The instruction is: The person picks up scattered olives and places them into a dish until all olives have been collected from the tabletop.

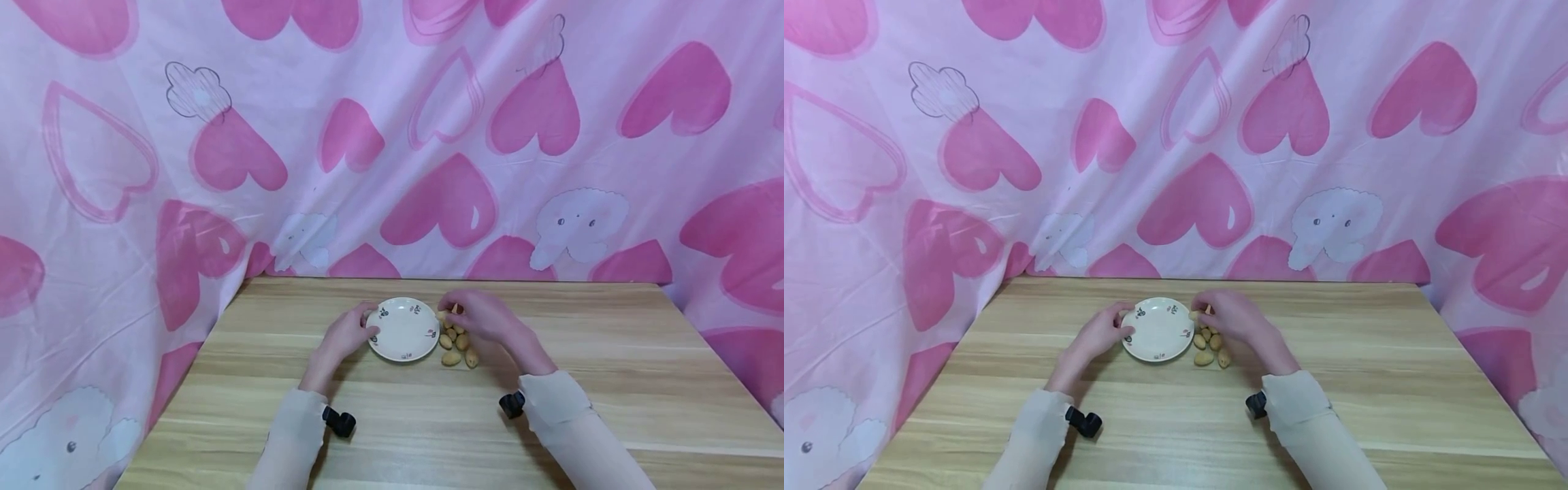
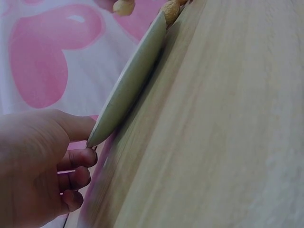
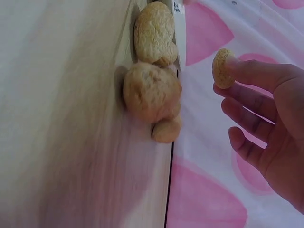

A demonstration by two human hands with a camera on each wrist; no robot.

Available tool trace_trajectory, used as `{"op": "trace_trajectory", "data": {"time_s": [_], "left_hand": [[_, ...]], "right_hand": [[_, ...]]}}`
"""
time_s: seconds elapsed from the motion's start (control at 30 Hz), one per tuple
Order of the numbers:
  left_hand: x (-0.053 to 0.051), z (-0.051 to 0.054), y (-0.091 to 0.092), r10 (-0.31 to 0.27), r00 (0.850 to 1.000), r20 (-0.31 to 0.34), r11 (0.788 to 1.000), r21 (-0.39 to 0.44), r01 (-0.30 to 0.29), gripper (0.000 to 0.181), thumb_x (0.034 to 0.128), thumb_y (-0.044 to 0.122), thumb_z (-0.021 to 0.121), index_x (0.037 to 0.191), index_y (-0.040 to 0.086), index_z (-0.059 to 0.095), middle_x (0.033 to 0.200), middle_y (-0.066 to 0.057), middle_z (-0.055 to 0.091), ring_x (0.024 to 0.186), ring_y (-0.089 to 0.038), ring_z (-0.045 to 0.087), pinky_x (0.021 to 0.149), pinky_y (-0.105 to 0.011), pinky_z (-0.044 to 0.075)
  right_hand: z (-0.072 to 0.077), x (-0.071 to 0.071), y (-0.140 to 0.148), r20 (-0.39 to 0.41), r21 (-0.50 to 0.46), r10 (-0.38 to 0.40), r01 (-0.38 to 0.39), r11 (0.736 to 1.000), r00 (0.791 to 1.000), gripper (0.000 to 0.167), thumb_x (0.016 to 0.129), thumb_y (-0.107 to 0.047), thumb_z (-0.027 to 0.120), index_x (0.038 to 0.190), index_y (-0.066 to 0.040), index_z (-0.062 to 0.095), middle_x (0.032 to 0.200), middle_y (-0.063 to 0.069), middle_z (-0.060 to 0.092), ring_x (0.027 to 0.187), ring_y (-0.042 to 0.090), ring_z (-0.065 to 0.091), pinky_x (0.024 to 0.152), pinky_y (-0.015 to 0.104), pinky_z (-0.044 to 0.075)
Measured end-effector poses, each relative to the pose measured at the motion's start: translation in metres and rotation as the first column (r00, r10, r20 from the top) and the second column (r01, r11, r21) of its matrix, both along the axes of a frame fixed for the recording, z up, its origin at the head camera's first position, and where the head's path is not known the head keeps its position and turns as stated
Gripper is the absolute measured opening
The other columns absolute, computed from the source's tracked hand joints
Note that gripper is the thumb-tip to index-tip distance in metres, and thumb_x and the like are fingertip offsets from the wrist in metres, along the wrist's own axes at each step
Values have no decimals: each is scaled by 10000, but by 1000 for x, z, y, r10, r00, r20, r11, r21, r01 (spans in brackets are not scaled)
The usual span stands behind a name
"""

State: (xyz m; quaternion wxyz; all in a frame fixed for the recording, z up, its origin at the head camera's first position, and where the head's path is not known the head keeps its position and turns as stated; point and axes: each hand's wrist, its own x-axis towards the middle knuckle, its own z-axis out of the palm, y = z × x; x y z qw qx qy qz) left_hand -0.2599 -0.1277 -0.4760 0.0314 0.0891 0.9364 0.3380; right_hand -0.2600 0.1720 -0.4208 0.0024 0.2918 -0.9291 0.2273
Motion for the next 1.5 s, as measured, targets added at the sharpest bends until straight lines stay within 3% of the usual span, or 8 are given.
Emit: {"op": "trace_trajectory", "data": {"time_s": [0.5, 0.8, 1.0, 1.23, 1.5], "left_hand": [[0, 0, -2, 0, 1000, 8, 1000, 14, 0, 543, 882, 248, 721, 1394, 165, 558, 837, -19, 561, 715, -169, 493, 631, -308, 379], [-2, 2, -2, 2, 1000, 12, 1000, 14, -2, 536, 893, 253, 714, 1399, 173, 554, 815, -16, 547, 666, -164, 472, 597, -310, 372], [-1, 3, -2, 4, 1000, 16, 1000, 22, -5, 545, 891, 246, 719, 1403, 168, 552, 824, -19, 555, 677, -169, 481, 604, -317, 380], [-1, 1, -1, -1, 999, 33, 1000, 28, 0, 542, 890, 248, 724, 1401, 192, 550, 844, -17, 570, 705, -166, 503, 617, -312, 401], [-1, -2, -1, 6, 999, 31, 1000, 14, -7, 540, 895, 270, 717, 1403, 205, 547, 837, -10, 557, 680, -160, 484, 598, -309, 390]], "right_hand": [[4, -19, -40, 27, -6, 17, -16, 1000, 1000, 125, 929, -227, 700, 1051, -233, 725, 978, -95, 687, 852, 86, 593, 795, 294, 525], [5, -33, -70, -8, 49, 73, -72, 996, 997, 118, 922, -241, 710, 1036, -225, 733, 986, -81, 707, 884, 99, 624, 792, 301, 526], [6, -40, -83, 23, 114, 66, -69, 991, 998, 119, 932, -236, 697, 1047, -228, 727, 1004, -67, 702, 914, 120, 628, 789, 286, 517], [-1, -48, -89, 124, 130, 96, -112, 985, 988, 124, 932, -154, 680, 1043, -199, 713, 1000, -30, 685, 907, 129, 594, 811, 307, 503], [-9, -53, -95, 109, 132, 143, -157, 979, 984, 131, 916, -125, 693, 1033, -177, 721, 964, -23, 692, 912, 151, 615, 835, 318, 503]]}}
